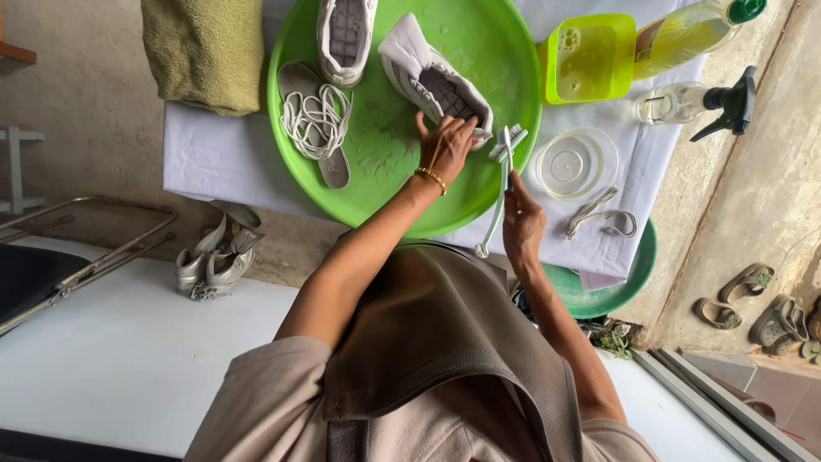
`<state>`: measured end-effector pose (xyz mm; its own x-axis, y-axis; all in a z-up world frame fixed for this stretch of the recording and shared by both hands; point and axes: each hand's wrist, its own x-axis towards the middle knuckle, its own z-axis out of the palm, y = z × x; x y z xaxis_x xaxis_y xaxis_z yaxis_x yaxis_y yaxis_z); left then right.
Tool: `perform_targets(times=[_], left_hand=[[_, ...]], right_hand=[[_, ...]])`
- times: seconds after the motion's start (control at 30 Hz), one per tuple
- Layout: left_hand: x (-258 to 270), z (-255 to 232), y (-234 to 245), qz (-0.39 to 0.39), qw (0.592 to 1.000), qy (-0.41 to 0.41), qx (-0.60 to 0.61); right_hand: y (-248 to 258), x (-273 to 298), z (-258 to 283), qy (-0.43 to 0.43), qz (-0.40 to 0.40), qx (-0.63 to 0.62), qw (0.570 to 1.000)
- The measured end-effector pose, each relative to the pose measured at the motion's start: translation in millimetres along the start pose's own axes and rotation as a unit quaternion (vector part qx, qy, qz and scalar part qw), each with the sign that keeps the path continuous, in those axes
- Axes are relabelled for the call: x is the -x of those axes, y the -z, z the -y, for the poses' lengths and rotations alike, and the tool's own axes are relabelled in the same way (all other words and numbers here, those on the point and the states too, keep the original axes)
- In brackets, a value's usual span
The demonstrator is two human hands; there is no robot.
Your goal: The person cleans a white shoe using a brush and soapy water in a green basin on a table, occasionally adding more cleaning solution from a bottle.
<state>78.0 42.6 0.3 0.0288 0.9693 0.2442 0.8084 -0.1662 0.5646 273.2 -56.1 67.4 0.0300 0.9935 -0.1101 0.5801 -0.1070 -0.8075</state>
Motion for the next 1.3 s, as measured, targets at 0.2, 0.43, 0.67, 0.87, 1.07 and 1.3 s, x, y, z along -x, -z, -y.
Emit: perform_targets(times=[0.2, 0.43, 0.67, 0.87, 1.07, 1.3], left_hand=[[7.8, -0.8, 15.1, 0.053, 0.997, 0.043, -0.019], [7.0, 8.9, 31.0, 0.057, 0.995, 0.073, -0.023], [4.9, 12.3, 21.1, 0.064, 0.995, 0.068, -0.042], [4.7, 16.5, 13.8, 0.037, 0.997, 0.047, -0.049], [3.0, 13.7, 19.6, 0.063, 0.995, 0.059, -0.041], [3.7, 14.6, 30.6, 0.071, 0.997, 0.042, 0.013]], right_hand=[[15.9, -44.5, 24.4, 0.141, -0.007, 0.250, 0.958], [11.2, -35.5, 26.9, 0.185, 0.058, 0.234, 0.953], [10.0, -41.8, 20.1, 0.245, 0.028, 0.270, 0.931], [14.0, -41.1, 20.4, 0.186, 0.035, 0.232, 0.954], [12.8, -55.1, 6.9, 0.213, 0.018, 0.252, 0.944], [44.9, -110.2, -21.6, 0.252, -0.092, 0.272, 0.924]])
